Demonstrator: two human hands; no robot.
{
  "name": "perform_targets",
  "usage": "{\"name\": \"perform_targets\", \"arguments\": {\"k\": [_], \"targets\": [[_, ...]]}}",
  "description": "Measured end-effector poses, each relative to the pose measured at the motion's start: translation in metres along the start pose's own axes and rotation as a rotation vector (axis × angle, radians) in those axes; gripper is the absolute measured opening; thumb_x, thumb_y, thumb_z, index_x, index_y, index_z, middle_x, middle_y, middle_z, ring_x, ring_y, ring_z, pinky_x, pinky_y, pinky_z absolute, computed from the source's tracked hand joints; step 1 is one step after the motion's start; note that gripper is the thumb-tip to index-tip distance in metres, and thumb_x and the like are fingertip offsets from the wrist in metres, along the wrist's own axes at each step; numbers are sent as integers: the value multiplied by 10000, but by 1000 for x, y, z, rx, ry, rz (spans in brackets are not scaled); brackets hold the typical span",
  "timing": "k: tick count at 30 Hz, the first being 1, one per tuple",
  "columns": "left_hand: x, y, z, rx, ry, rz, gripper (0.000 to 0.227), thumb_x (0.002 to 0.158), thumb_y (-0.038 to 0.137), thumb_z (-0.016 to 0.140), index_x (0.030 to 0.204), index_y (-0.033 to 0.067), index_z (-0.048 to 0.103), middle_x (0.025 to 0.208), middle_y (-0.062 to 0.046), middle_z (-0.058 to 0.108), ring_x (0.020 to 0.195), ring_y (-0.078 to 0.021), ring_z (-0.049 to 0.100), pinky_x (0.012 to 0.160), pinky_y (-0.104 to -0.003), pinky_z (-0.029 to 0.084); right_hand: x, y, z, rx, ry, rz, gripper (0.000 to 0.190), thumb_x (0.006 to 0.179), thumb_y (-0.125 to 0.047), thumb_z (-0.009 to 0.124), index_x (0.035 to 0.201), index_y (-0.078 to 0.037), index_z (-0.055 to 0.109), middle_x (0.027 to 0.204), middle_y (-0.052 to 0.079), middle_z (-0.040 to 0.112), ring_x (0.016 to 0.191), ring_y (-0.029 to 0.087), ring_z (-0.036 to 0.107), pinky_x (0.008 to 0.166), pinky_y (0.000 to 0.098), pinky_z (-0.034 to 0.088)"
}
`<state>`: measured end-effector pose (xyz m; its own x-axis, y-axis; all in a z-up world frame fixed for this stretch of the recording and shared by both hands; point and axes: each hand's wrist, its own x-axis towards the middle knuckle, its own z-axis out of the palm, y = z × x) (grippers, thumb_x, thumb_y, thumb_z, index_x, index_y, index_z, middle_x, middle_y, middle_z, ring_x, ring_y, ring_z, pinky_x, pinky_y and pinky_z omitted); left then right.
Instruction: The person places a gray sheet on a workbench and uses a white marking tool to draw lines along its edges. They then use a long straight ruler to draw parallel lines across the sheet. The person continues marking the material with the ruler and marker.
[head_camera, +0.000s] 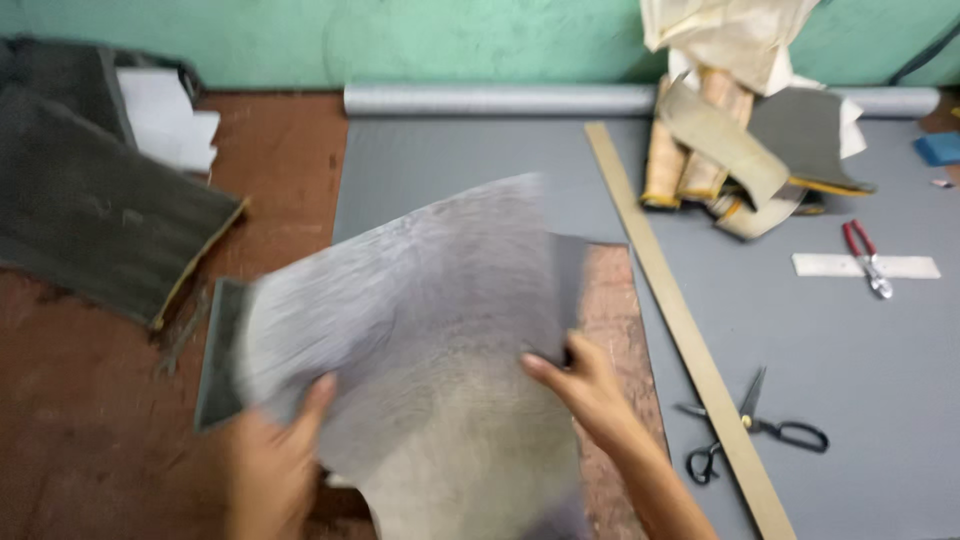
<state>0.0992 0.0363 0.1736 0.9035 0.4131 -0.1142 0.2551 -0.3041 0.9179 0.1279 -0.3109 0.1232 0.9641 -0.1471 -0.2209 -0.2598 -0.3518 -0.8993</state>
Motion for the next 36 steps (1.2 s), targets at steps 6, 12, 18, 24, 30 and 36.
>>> {"name": "perform_targets", "arguments": {"k": [6,12,18,24,30,36], "targets": [[23,84,-83,-535,-1109,919,364,1092,232,550,1333,-41,539,1356,-319,565,1266,-468,544,1057,-606,462,-53,-57,-67,33,166,-136,317,905,-226,776,1039,49,695,892,143,679,790,205,612,684,356,509],[25,55,-107,-609,-974,747,400,1026,171,635,1376,-11,568,1122,-295,730,1024,-443,710,897,-639,585,-52,-73,-83,143,221,-211,302,922,-230,754,1035,41,686,894,115,665,808,191,600,713,343,504],[48,67,-79,-252,-514,498,683,950,204,722,1545,48,426,1124,-215,679,1026,-334,693,899,-532,576,-23,-65,-92,227,236,-298,288,938,-233,732,1031,33,678,897,87,652,826,178,587,743,329,499],[120,-5,104,-233,-155,144,846,905,310,762,1586,119,298,1279,-134,606,1223,-248,603,1008,-434,502,111,38,-39,28,421,-383,304,923,-248,741,1011,37,676,937,109,635,856,217,593,772,352,500],[33,-143,129,156,-177,-116,769,871,266,757,1544,150,402,1322,-134,632,1204,-275,622,985,-480,528,44,184,12,-374,470,-151,430,853,-298,792,1082,33,641,1076,219,576,972,389,611,858,452,511],[-36,-181,125,498,-162,-6,511,927,279,711,1391,112,576,1342,-136,637,1169,-313,656,941,-478,549,-12,210,25,-410,408,8,403,808,-239,843,1074,0,658,1043,177,591,941,329,611,830,425,520]]}}
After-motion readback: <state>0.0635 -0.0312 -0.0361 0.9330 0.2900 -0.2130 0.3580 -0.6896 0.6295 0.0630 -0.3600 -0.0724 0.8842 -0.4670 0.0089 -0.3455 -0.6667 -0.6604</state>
